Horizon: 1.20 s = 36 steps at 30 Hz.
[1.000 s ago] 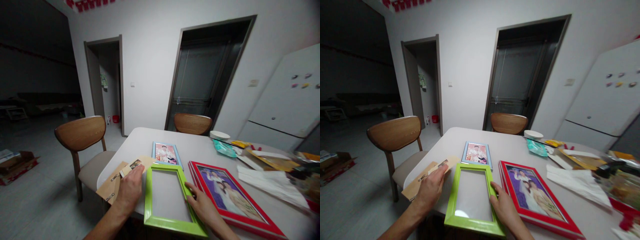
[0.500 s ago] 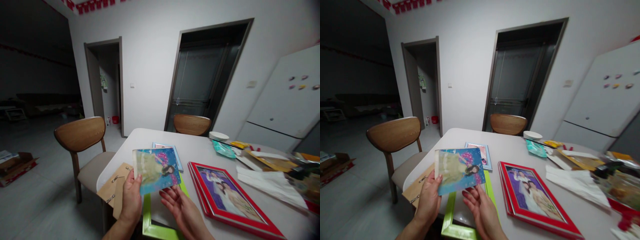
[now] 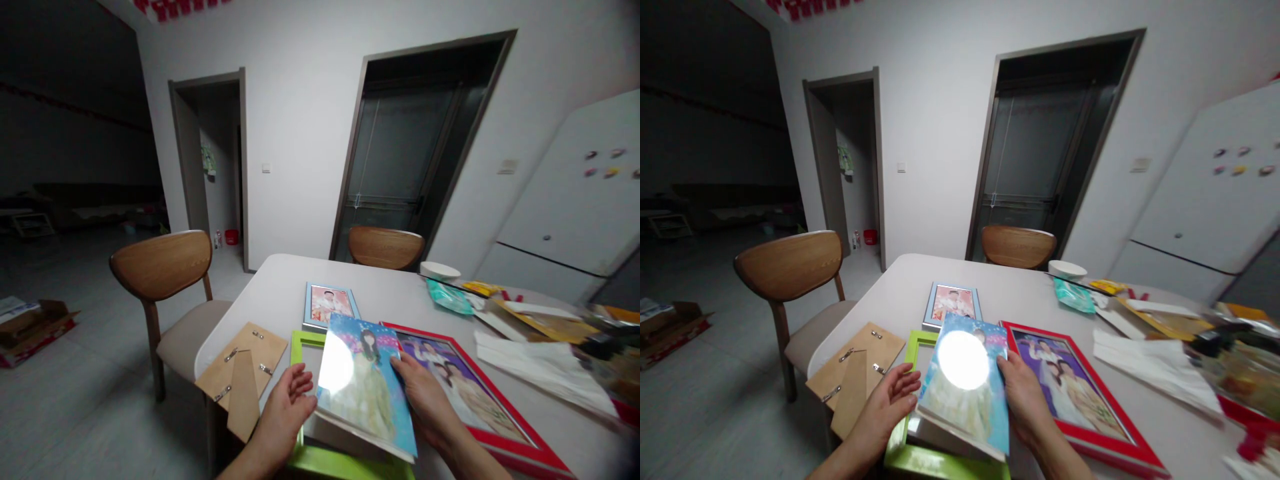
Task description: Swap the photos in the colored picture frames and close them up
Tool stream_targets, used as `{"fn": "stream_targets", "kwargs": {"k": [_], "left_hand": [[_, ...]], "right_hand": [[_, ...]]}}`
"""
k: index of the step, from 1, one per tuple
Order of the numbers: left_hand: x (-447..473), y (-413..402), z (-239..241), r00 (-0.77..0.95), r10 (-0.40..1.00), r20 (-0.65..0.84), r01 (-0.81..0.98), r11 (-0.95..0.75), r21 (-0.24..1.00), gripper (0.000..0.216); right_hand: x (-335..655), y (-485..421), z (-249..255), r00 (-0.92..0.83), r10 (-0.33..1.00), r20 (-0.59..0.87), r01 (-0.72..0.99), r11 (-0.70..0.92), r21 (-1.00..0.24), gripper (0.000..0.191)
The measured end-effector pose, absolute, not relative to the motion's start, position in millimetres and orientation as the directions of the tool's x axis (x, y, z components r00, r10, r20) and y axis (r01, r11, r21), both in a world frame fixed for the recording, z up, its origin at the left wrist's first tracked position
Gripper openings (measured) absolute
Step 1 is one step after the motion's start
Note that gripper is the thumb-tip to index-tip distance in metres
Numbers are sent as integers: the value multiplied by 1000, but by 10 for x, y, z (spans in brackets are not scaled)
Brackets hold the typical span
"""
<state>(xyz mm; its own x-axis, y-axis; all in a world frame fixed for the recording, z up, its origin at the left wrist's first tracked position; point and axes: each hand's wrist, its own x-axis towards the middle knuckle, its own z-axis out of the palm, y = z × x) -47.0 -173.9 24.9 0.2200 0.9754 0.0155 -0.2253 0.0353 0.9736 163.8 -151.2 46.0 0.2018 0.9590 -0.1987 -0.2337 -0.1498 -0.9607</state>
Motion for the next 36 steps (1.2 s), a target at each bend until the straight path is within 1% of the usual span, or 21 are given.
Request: {"fn": "stream_targets", "kwargs": {"k": [2,3,5,7,11,14,16,19,22,24,28,31,33,36], "left_hand": [[-498,-1745,248,211,977,38,-8,-38,999,51],[-508,-1760,258,223,973,51,121,-80,989,49],[-517,-1801,289,254,966,55,345,-144,928,50],[-513,-1841,323,298,953,58,462,-197,865,52],[-435,-1888,367,428,898,103,566,-355,744,61],[-333,-1900,376,538,838,91,610,-461,645,71],[-282,-1899,364,567,819,87,618,-493,613,70],[-257,-1882,318,567,816,110,627,-514,586,65],[-264,-1852,272,565,811,151,649,-550,526,63],[-256,-1836,263,557,810,184,673,-570,472,65],[-208,-1830,283,543,809,224,711,-585,390,73],[-193,-1830,284,524,812,258,718,-583,380,70],[-214,-1814,272,519,795,313,693,-606,391,65],[-281,-1761,278,485,755,442,595,-655,466,56]], "right_hand": [[1654,-1495,407,166,963,-214,-178,-184,-967,32],[1646,-1487,372,146,964,-222,-162,-198,-967,32],[1617,-1473,298,103,967,-231,-159,-213,-964,30],[1590,-1460,240,85,968,-238,-176,-220,-959,30],[1551,-1434,231,100,970,-220,-191,-198,-961,31],[1522,-1410,273,112,978,-176,-193,-152,-969,33],[1504,-1400,293,115,981,-154,-188,-130,-974,34],[1475,-1412,315,114,985,-129,-186,-106,-977,36],[1435,-1448,357,101,984,-147,-229,-120,-966,36],[1403,-1469,396,85,985,-152,-255,-126,-959,36],[1367,-1474,450,74,991,-107,-268,-84,-960,33],[1361,-1461,470,93,990,-105,-275,-76,-959,30],[1350,-1460,506,96,988,-119,-302,-85,-949,30],[1310,-1480,621,82,990,-116,-373,-77,-925,30]]}}
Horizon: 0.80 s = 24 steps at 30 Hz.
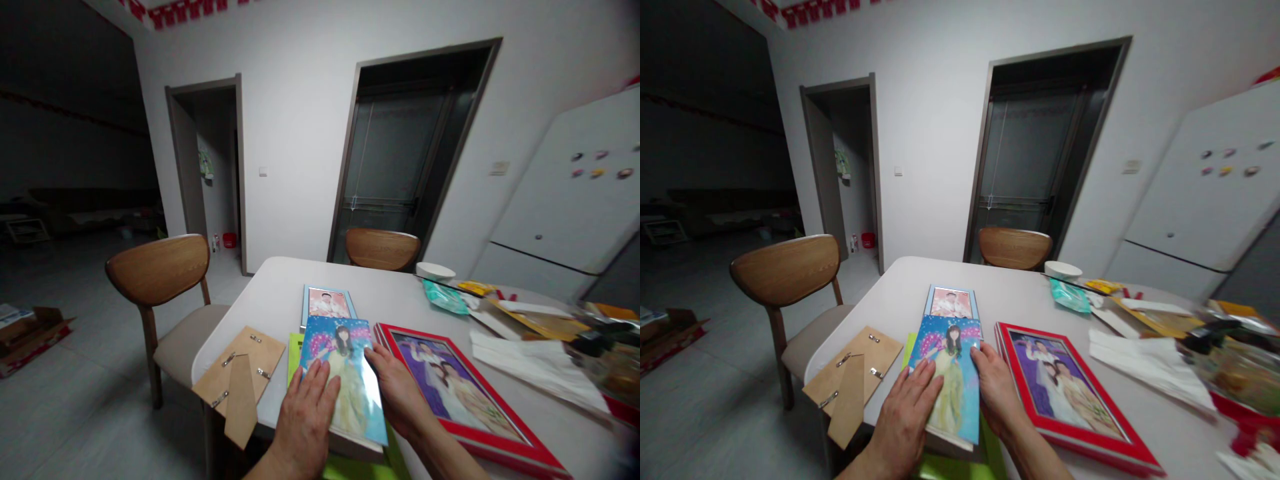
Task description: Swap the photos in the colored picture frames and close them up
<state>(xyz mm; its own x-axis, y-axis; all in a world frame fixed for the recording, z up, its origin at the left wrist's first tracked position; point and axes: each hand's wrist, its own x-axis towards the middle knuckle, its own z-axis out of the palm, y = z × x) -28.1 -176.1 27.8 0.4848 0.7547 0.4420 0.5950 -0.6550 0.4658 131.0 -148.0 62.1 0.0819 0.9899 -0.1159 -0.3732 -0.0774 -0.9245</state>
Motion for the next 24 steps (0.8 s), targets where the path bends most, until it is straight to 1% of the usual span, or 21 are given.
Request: {"fn": "stream_targets", "kwargs": {"k": [2,4,6,7,9,10,12,14,15,16,17,19,21,22,24], "left_hand": [[-329,-1709,320,397,753,525,482,-658,578,49],[-363,-1656,383,246,808,536,334,-590,735,39],[-372,-1617,440,95,897,432,123,-441,889,31],[-366,-1609,458,41,935,351,0,-351,936,30],[-330,-1622,471,-25,978,208,-230,-209,950,34],[-302,-1646,468,-44,986,163,-317,-168,934,37],[-237,-1715,451,-37,994,106,-425,-111,898,39],[-188,-1785,427,38,996,75,-472,-48,880,41],[-181,-1809,412,92,993,68,-473,-16,881,42],[-190,-1822,392,144,988,63,-457,10,889,45],[-217,-1824,366,174,983,65,-429,16,903,50],[-311,-1809,296,162,983,85,-310,-31,950,61],[-425,-1796,213,101,988,118,-71,-111,991,66],[-475,-1798,171,97,986,133,75,-140,987,66],[-542,-1822,97,186,974,132,336,-189,923,68]], "right_hand": [[1271,-1514,707,56,995,-88,-432,-55,-900,30],[1226,-1563,745,20,997,-74,-451,-57,-891,30],[1177,-1616,697,-70,988,-137,-388,-153,-909,32],[1151,-1638,640,-111,974,-198,-336,-224,-915,33],[1101,-1662,489,-136,945,-299,-283,-326,-902,35],[1081,-1661,415,-115,946,-304,-320,-325,-890,35],[1068,-1637,309,-13,971,-238,-471,-216,-855,32],[1108,-1595,288,92,982,-165,-581,-82,-810,30],[1151,-1571,306,135,979,-155,-597,-44,-801,29],[1208,-1548,336,160,973,-165,-587,-40,-809,28],[1275,-1526,372,166,968,-189,-559,-65,-826,27],[1417,-1487,434,170,955,-242,-471,-137,-871,24],[1534,-1455,456,188,947,-261,-369,-178,-912,23],[1572,-1441,449,200,947,-252,-326,-178,-928,24],[1598,-1413,411,196,954,-228,-259,-174,-950,25]]}}
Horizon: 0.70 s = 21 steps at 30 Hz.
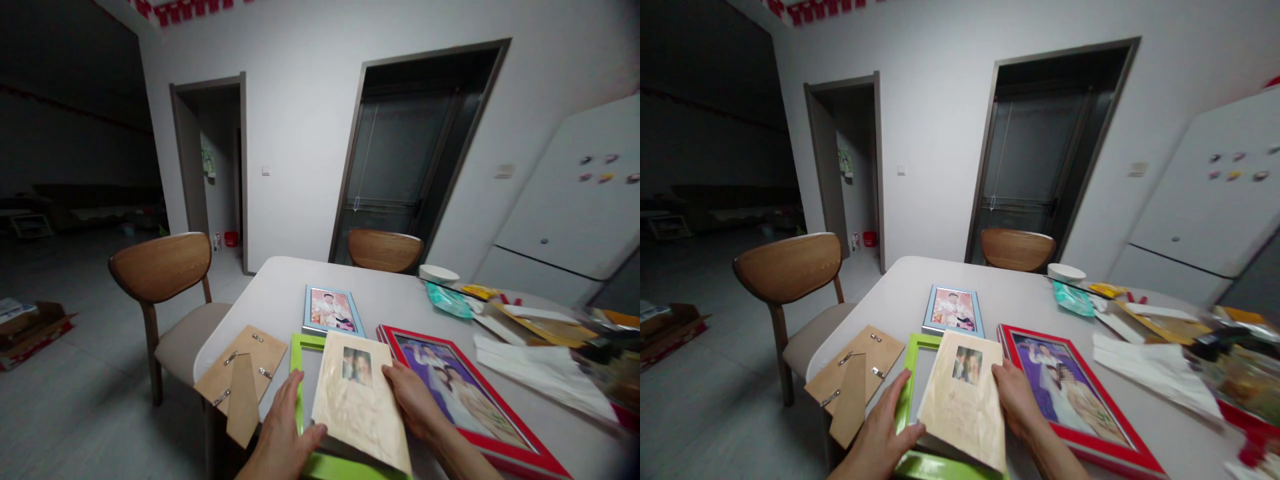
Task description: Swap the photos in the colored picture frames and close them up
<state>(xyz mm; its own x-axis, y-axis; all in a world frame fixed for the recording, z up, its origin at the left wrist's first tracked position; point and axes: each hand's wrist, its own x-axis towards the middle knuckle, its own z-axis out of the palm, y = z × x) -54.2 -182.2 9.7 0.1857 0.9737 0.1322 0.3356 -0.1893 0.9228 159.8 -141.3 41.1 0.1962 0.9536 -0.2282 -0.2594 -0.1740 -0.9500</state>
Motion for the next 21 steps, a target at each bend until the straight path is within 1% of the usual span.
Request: {"fn": "stream_targets", "kwargs": {"k": [2,3,5,6,8,10,12,14,17,19,21], "left_hand": [[-562,-1848,38,311,944,105,478,-252,842,75],[-558,-1854,15,355,929,99,515,-283,809,79],[-541,-1844,-15,391,915,104,555,-324,766,86],[-534,-1830,-21,395,912,111,562,-335,756,88],[-530,-1791,-19,402,907,126,559,-353,751,89],[-539,-1754,-7,411,901,142,550,-369,749,88],[-549,-1731,6,416,897,148,552,-378,743,88],[-548,-1722,16,416,898,140,565,-376,735,88],[-520,-1735,40,403,907,124,588,-360,725,84],[-522,-1758,69,399,907,136,595,-369,714,79],[-595,-1785,98,398,901,172,617,-402,677,74]], "right_hand": [[1570,-1378,358,144,966,-212,-204,-181,-962,27],[1543,-1356,331,110,973,-202,-169,-182,-969,29],[1483,-1298,281,50,984,-168,-71,-164,-984,32],[1456,-1264,259,36,988,-147,4,-147,-989,33],[1418,-1192,221,50,996,-79,257,-89,-962,35],[1409,-1126,199,75,997,5,515,-34,-857,35],[1423,-1081,197,78,994,77,667,6,-745,34],[1446,-1066,207,74,992,104,733,17,-681,31],[1471,-1095,220,87,991,104,825,-13,-565,29],[1478,-1129,218,104,990,97,863,-42,-504,31],[1487,-1158,207,115,987,109,899,-57,-433,33]]}}
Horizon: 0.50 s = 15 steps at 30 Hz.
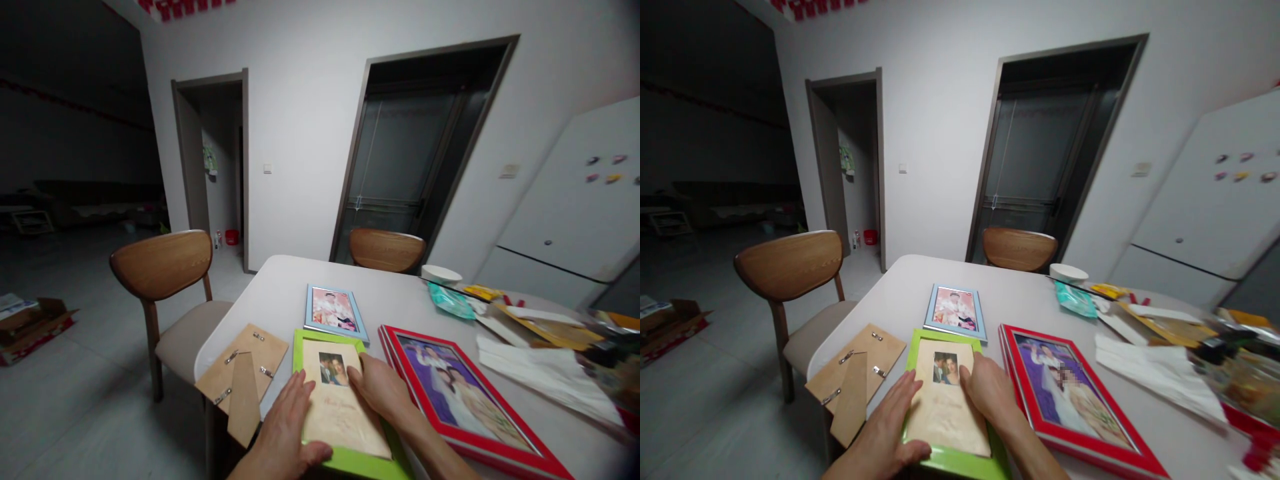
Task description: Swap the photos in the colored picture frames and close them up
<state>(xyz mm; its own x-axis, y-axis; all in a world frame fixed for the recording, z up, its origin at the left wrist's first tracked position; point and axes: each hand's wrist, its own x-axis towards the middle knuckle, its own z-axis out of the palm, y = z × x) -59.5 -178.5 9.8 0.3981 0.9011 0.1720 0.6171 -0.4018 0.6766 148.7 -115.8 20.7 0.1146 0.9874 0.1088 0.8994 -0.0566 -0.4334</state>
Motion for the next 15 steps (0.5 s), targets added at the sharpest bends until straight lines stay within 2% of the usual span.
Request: {"fn": "stream_targets", "kwargs": {"k": [3,6,10,15], "left_hand": [[-910,-1804,93,344,901,265,698,-434,570,71],[-1387,-1774,0,287,908,305,774,-408,484,79],[-1792,-1725,-104,219,947,235,853,-303,424,85],[-1620,-1786,22,249,968,36,857,-238,457,92]], "right_hand": [[1498,-1188,193,112,981,156,935,-51,-351,37],[1416,-1231,214,64,972,227,910,37,-413,40],[969,-1352,316,-113,965,236,822,225,-524,35],[217,-1522,336,-347,905,245,766,424,-484,31]]}}
